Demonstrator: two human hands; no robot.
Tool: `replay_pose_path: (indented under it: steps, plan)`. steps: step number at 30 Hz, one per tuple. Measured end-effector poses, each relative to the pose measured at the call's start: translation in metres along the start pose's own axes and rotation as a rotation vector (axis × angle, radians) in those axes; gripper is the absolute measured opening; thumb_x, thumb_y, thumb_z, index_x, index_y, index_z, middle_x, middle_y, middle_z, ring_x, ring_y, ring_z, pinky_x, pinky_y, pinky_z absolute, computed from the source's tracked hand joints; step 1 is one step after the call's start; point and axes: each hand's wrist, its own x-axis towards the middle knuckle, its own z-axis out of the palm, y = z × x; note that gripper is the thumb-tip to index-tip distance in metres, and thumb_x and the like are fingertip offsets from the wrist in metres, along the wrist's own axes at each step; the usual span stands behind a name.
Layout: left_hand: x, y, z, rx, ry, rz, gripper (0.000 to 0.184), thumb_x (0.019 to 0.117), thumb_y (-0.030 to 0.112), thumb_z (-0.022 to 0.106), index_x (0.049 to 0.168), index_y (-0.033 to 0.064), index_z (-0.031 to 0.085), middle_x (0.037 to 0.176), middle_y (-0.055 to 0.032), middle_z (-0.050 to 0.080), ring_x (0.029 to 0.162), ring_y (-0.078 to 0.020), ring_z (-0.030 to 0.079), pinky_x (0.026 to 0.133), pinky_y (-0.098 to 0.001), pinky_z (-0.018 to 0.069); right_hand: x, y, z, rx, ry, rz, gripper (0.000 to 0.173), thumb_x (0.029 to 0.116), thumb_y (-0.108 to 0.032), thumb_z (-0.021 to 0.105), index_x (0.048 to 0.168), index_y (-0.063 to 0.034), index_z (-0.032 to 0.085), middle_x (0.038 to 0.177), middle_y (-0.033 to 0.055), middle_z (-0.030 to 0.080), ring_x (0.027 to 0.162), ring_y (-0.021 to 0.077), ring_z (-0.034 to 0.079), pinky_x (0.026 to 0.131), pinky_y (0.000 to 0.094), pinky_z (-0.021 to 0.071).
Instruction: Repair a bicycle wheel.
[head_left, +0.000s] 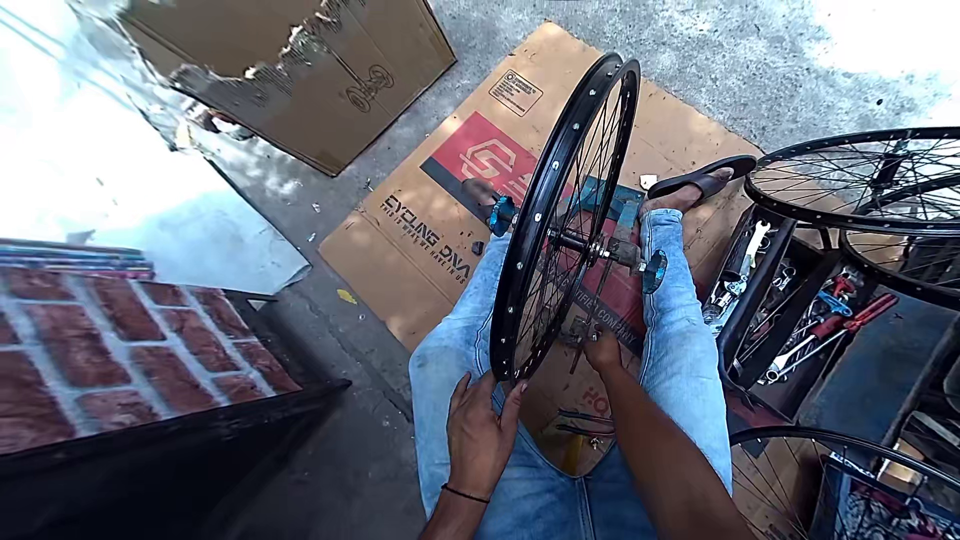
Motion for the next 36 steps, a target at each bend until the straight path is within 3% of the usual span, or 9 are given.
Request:
replay_pose_path:
  steps: [6, 9, 12, 14, 17, 19, 22, 27, 36]
  plan:
    - [-0.012, 0.0, -0.007, -0.044, -0.103, -0.142, 0.11, 0.0754, 0.073, 0.068, 0.154, 0.0008, 0.039, 0.149, -0.0195, 0.052, 0.136, -0.0375, 0.051, 0.113, -0.0566, 0.0395, -0.001, 0.004, 0.003, 0.011, -0.009, -0.003, 0.058, 0.0904, -0.02, 0.074, 0.143, -0.008, 0.054, 0.119, 0.022, 0.068, 0.107, 0.0385, 0.067, 0.091, 0.0601, 0.0534]
    - [0.003, 0.018, -0.017, -0.135, -0.011, -0.045, 0.097, 0.0874, 0.069, 0.062, 0.152, -0.001, 0.042, 0.144, -0.0174, 0.057, 0.132, -0.0306, 0.056, 0.112, -0.0514, 0.0437, 0.001, 0.001, 0.004, -0.002, -0.009, -0.004, 0.06, 0.0901, -0.021, 0.075, 0.144, -0.0078, 0.052, 0.122, 0.0218, 0.068, 0.11, 0.0386, 0.067, 0.093, 0.0601, 0.0529]
    - [0.013, 0.017, -0.015, -0.083, 0.117, 0.08, 0.051, 0.1005, 0.046, 0.057, 0.124, 0.0026, 0.07, 0.114, -0.009, 0.075, 0.11, -0.021, 0.071, 0.111, -0.0504, 0.0472, 0.0, 0.002, 0.005, -0.012, -0.009, 0.002, 0.06, 0.0894, -0.02, 0.076, 0.144, -0.0082, 0.053, 0.121, 0.0216, 0.068, 0.109, 0.0383, 0.067, 0.092, 0.0599, 0.053]
    - [0.009, 0.009, -0.007, -0.03, 0.091, 0.07, 0.046, 0.1013, 0.044, 0.055, 0.116, 0.0053, 0.074, 0.11, -0.0074, 0.076, 0.109, -0.0215, 0.072, 0.113, -0.0522, 0.0437, -0.002, 0.002, 0.004, -0.023, -0.009, 0.002, 0.06, 0.0896, -0.02, 0.076, 0.144, -0.0085, 0.053, 0.121, 0.0218, 0.068, 0.11, 0.0382, 0.067, 0.093, 0.0594, 0.053]
    - [-0.006, -0.015, 0.011, 0.064, -0.1, -0.05, 0.055, 0.0955, 0.052, 0.057, 0.122, 0.0055, 0.073, 0.125, -0.0114, 0.072, 0.126, -0.0322, 0.063, 0.116, -0.0561, 0.0366, -0.002, 0.002, 0.003, -0.02, -0.012, -0.011, 0.058, 0.09, -0.02, 0.075, 0.143, -0.0082, 0.054, 0.121, 0.0215, 0.068, 0.11, 0.0379, 0.067, 0.093, 0.0597, 0.0527]
    - [-0.004, -0.02, 0.012, 0.037, -0.164, -0.133, 0.092, 0.0815, 0.064, 0.068, 0.144, -0.0018, 0.052, 0.149, -0.0205, 0.052, 0.142, -0.0391, 0.045, 0.119, -0.0561, 0.0329, 0.0, -0.001, 0.001, -0.013, -0.015, -0.006, 0.058, 0.0905, -0.021, 0.075, 0.143, -0.0084, 0.054, 0.122, 0.0213, 0.067, 0.111, 0.0377, 0.066, 0.094, 0.0593, 0.0527]
    - [-0.001, -0.008, -0.003, 0.0, -0.166, -0.178, 0.128, 0.0648, 0.074, 0.076, 0.157, -0.0031, 0.03, 0.156, -0.0241, 0.041, 0.143, -0.0398, 0.042, 0.117, -0.0559, 0.0345, -0.003, 0.002, 0.002, -0.006, -0.016, 0.016, 0.06, 0.0901, -0.021, 0.075, 0.144, -0.0084, 0.053, 0.122, 0.0214, 0.067, 0.112, 0.0379, 0.066, 0.094, 0.0597, 0.0525]
    - [0.009, 0.014, -0.018, -0.139, -0.06, -0.076, 0.113, 0.0783, 0.074, 0.067, 0.157, 0.0007, 0.032, 0.153, -0.0198, 0.047, 0.14, -0.0331, 0.048, 0.115, -0.0516, 0.0402, -0.001, -0.002, 0.005, -0.039, -0.004, 0.014, 0.056, 0.0899, -0.021, 0.074, 0.14, -0.006, 0.055, 0.12, 0.022, 0.068, 0.11, 0.0387, 0.067, 0.093, 0.0603, 0.0529]
    - [0.007, 0.019, -0.015, -0.2, -0.015, -0.025, 0.106, 0.0821, 0.067, 0.07, 0.155, -0.0001, 0.034, 0.151, -0.0198, 0.048, 0.14, -0.0282, 0.048, 0.115, -0.0473, 0.0419, -0.002, -0.001, 0.002, -0.058, -0.006, 0.013, 0.055, 0.0904, -0.021, 0.074, 0.14, -0.0066, 0.055, 0.122, 0.022, 0.068, 0.111, 0.0383, 0.067, 0.094, 0.0603, 0.0526]
